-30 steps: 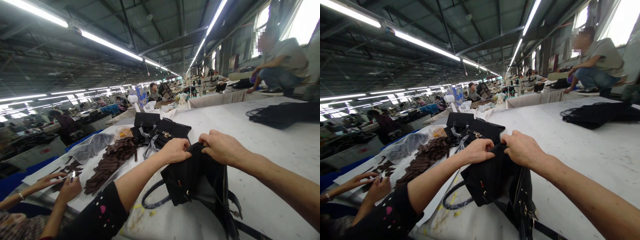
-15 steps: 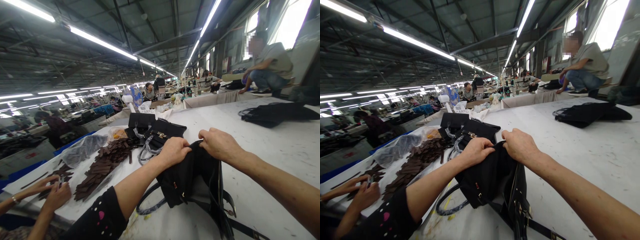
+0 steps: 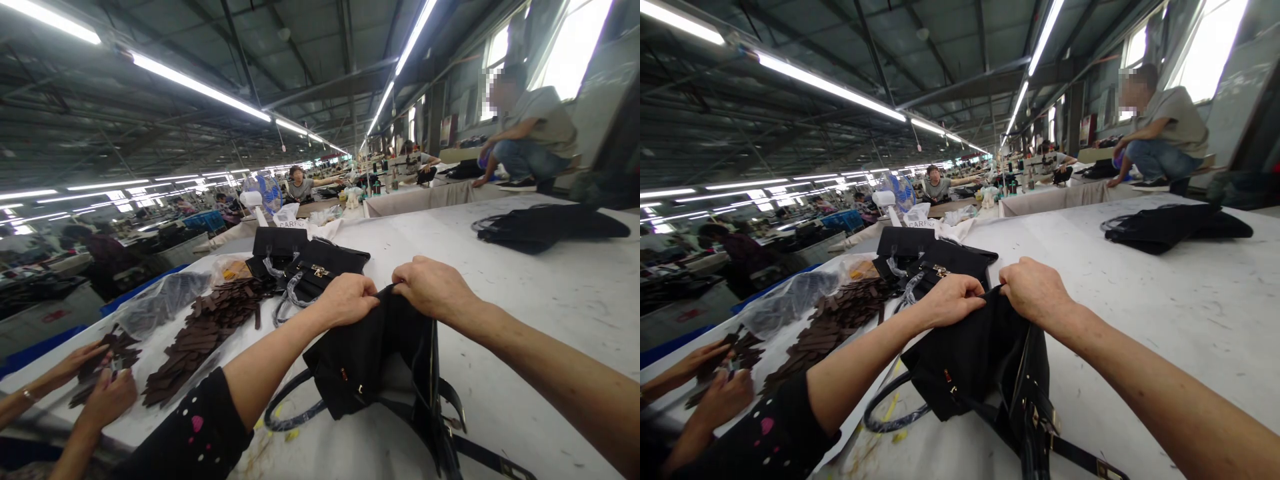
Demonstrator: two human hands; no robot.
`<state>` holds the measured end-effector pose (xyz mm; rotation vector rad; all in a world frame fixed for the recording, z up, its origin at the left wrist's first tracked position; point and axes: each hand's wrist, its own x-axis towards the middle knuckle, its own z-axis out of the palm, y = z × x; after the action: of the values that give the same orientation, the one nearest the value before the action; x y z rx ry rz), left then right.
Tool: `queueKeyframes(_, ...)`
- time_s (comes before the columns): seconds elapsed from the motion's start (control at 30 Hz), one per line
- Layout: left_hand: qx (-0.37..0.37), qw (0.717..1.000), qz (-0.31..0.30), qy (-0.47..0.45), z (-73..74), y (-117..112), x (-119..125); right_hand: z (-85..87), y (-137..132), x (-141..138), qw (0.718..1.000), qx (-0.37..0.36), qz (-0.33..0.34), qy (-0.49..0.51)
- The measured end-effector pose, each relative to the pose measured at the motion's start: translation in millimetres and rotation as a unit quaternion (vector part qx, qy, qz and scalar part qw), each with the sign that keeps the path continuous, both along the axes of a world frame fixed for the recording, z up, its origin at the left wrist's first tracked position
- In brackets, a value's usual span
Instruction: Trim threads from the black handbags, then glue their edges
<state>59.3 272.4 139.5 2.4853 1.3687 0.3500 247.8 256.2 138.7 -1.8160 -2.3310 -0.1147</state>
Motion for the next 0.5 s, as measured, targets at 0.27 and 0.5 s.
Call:
queueKeyframes(0.27, -0.035, 0.999, -0.030, -0.028, -6.5, 22.2, 16.0, 0.4, 2.0, -3.4, 1.000, 0.005, 0.006, 0.013)
queueKeyframes(0.5, 0.041, 0.998, 0.050, 0.005, -2.6, 12.5, 5.8, -4.0, -11.6, 14.5, 0.980, 0.036, 0.052, 0.187)
